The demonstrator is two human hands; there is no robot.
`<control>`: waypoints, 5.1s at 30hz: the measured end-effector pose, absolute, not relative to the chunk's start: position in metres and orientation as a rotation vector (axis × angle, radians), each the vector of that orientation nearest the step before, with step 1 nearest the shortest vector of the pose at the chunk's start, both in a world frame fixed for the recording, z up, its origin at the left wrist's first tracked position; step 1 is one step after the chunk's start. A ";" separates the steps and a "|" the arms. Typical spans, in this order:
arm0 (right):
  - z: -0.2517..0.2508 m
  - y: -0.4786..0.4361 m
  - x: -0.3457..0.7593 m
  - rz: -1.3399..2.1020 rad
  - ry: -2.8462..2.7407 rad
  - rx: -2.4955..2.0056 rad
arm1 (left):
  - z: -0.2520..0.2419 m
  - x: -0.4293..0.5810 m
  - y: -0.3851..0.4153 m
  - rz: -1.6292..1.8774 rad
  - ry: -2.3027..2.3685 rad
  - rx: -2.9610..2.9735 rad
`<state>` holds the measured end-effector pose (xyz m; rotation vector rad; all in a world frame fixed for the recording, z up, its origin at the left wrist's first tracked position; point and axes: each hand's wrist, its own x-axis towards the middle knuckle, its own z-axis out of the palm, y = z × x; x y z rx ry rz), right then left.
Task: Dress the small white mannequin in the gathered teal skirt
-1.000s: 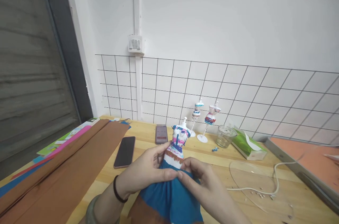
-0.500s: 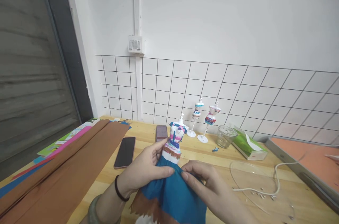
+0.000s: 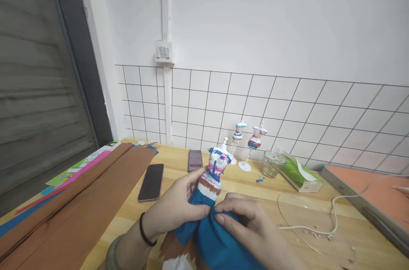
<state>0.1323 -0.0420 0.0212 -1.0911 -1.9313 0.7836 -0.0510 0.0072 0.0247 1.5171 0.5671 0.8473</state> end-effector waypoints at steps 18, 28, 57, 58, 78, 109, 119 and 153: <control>0.014 -0.036 0.127 0.756 -1.687 -1.218 | 0.023 -0.048 0.003 0.917 0.544 1.446; 0.012 -0.035 0.125 0.615 -1.690 -1.199 | 0.016 -0.047 0.008 0.975 0.453 1.461; 0.020 -0.050 0.136 0.057 -2.059 -1.021 | 0.029 -0.055 0.015 1.020 0.661 1.228; 0.021 -0.052 0.134 -0.024 -2.140 -0.970 | 0.028 -0.056 0.018 1.034 0.658 1.208; -0.013 -0.051 0.079 -0.405 -1.848 -0.753 | 0.026 -0.052 0.018 1.110 0.638 1.085; 0.009 -0.037 0.115 1.000 -1.561 -0.994 | 0.035 -0.061 0.006 0.831 0.384 1.385; 0.009 -0.037 0.113 0.828 -1.581 -1.166 | 0.029 -0.060 0.008 0.879 0.456 1.433; 0.018 -0.042 0.122 0.627 -1.878 -1.012 | 0.029 -0.061 0.010 0.890 0.398 1.461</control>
